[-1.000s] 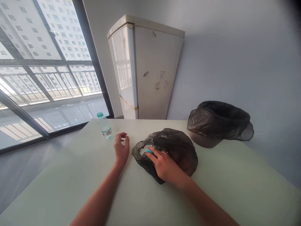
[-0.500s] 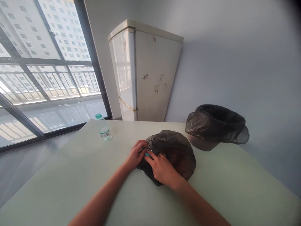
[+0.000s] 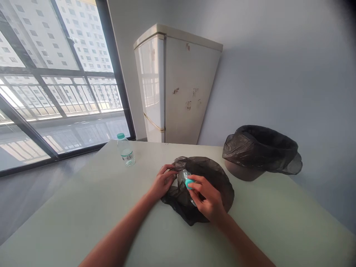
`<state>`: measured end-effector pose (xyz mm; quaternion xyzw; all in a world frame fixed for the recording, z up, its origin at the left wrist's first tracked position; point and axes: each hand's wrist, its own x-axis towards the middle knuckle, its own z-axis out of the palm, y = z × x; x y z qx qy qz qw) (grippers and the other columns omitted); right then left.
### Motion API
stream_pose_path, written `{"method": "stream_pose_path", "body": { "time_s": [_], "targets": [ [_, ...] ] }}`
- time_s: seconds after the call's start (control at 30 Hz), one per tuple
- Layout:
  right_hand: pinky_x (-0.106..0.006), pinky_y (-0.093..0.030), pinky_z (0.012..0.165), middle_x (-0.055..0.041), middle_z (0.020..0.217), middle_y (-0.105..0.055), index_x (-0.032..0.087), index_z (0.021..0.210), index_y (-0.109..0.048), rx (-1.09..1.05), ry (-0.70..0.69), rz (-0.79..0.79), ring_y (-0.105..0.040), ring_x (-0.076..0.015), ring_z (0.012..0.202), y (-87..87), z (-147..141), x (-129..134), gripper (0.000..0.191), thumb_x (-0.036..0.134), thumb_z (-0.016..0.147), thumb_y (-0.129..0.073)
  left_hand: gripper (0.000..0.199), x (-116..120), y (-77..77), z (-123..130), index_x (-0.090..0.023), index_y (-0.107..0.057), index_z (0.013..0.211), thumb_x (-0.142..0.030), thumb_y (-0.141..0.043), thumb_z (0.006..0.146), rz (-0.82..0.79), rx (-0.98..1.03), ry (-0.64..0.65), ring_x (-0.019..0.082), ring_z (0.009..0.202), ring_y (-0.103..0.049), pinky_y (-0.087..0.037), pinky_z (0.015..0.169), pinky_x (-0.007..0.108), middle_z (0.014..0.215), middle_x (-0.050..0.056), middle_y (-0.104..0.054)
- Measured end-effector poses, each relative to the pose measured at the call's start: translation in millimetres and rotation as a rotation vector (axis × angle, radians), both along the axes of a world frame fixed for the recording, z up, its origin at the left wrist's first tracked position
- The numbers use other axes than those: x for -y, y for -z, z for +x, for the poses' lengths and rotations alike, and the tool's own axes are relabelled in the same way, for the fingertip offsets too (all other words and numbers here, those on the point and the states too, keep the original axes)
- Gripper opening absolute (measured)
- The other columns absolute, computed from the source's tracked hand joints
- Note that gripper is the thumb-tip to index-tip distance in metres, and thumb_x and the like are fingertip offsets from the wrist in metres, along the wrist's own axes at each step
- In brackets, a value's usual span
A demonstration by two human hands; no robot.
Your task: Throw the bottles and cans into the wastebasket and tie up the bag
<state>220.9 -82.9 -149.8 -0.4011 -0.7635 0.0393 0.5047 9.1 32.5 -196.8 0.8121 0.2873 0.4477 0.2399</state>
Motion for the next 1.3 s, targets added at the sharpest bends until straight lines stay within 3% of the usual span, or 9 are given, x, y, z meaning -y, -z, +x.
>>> {"method": "stream_pose_path", "body": {
  "time_s": [0.2,0.33,0.4,0.5,0.63,0.9,1.0,1.13,1.3],
  "targets": [
    [-0.043,-0.062,0.087,-0.0106,0.122,-0.066,0.026,0.122,-0.065,-0.409,0.121,0.243,-0.068,-0.0262,0.111,-15.8,18,5,0.037,0.008,0.089,-0.07,0.024,1,-4.1,0,-0.023,-0.076,0.111,-0.03,-0.055,0.102,-0.096,0.063,0.01,0.026,0.122,-0.063,-0.051,0.11,0.045,0.126,0.012,-0.065],
    [-0.034,-0.06,0.07,-0.0112,0.121,-0.067,0.024,0.118,-0.062,-0.679,0.232,0.182,-0.069,-0.0258,0.11,-20.3,22,2,0.028,0.019,0.092,-0.071,0.032,0,-11.7,-8,-0.022,-0.074,0.114,-0.044,-0.053,0.104,-0.294,0.211,0.129,0.026,0.107,-0.068,-0.055,0.097,0.041,0.112,0.01,-0.073],
    [-0.033,-0.06,0.069,-0.0115,0.124,-0.067,0.024,0.117,-0.06,-0.735,0.233,0.124,-0.07,-0.0256,0.11,-19.6,22,0,0.025,0.023,0.094,-0.071,0.042,-1,-14.2,-13,-0.021,-0.074,0.117,-0.052,-0.05,0.104,-0.353,0.254,0.214,0.028,0.103,-0.069,-0.056,0.092,0.041,0.109,0.011,-0.074],
    [-0.041,-0.06,0.09,-0.0111,0.124,-0.068,0.023,0.117,-0.059,-0.78,0.229,0.106,-0.068,-0.0266,0.121,-18.1,21,-3,0.024,0.025,0.096,-0.07,0.055,-3,-16.1,-18,-0.021,-0.076,0.12,-0.066,-0.051,0.098,-0.295,0.256,0.295,0.032,0.116,-0.065,-0.053,0.103,0.047,0.124,0.015,-0.069],
    [-0.051,-0.052,0.108,-0.0109,0.126,-0.07,0.023,0.117,-0.06,-0.815,0.241,0.115,-0.065,-0.0274,0.127,-17.9,21,-5,0.024,0.028,0.096,-0.07,0.064,-2,-17.8,-19,-0.022,-0.078,0.12,-0.075,-0.055,0.092,-0.2,0.231,0.266,0.033,0.123,-0.059,-0.046,0.113,0.051,0.143,0.017,-0.052],
    [-0.05,-0.053,0.106,-0.0111,0.129,-0.069,0.023,0.115,-0.062,-0.809,0.257,0.065,-0.064,-0.0285,0.13,-18.7,21,-6,0.023,0.028,0.095,-0.072,0.043,-1,-20.4,-20,-0.02,-0.076,0.119,-0.054,-0.062,0.097,-0.265,0.225,0.354,0.029,0.107,-0.063,-0.048,0.098,0.042,0.112,0.013,-0.071],
    [-0.052,-0.051,0.11,-0.011,0.129,-0.068,0.024,0.115,-0.062,-0.784,0.207,0.051,-0.065,-0.0282,0.128,-17.6,19,-6,0.023,0.028,0.095,-0.071,0.055,-1,-21.4,-22,-0.018,-0.076,0.119,-0.064,-0.06,0.094,-0.348,0.214,0.386,0.028,0.102,-0.063,-0.049,0.093,0.039,0.109,0.012,-0.071],
    [-0.049,-0.052,0.11,-0.0107,0.132,-0.066,0.026,0.12,-0.059,-0.773,0.145,0.004,-0.064,-0.0265,0.128,-13.8,17,-5,0.025,0.026,0.097,-0.069,0.076,-1,-23.4,-24,-0.016,-0.072,0.129,-0.076,-0.065,0.083,-0.49,0.197,0.602,0.034,0.109,-0.064,-0.051,0.092,0.041,0.12,0.016,-0.07],
    [-0.043,-0.057,0.101,-0.0103,0.134,-0.064,0.029,0.125,-0.055,-0.733,0.07,-0.041,-0.061,-0.0255,0.132,-12.7,17,-3,0.029,0.023,0.099,-0.066,0.076,-1,-21.8,-26,-0.016,-0.068,0.137,-0.055,-0.086,0.075,-0.676,0.144,0.738,0.036,0.113,-0.067,-0.054,0.093,0.041,0.126,0.017,-0.071]
  ]
}}
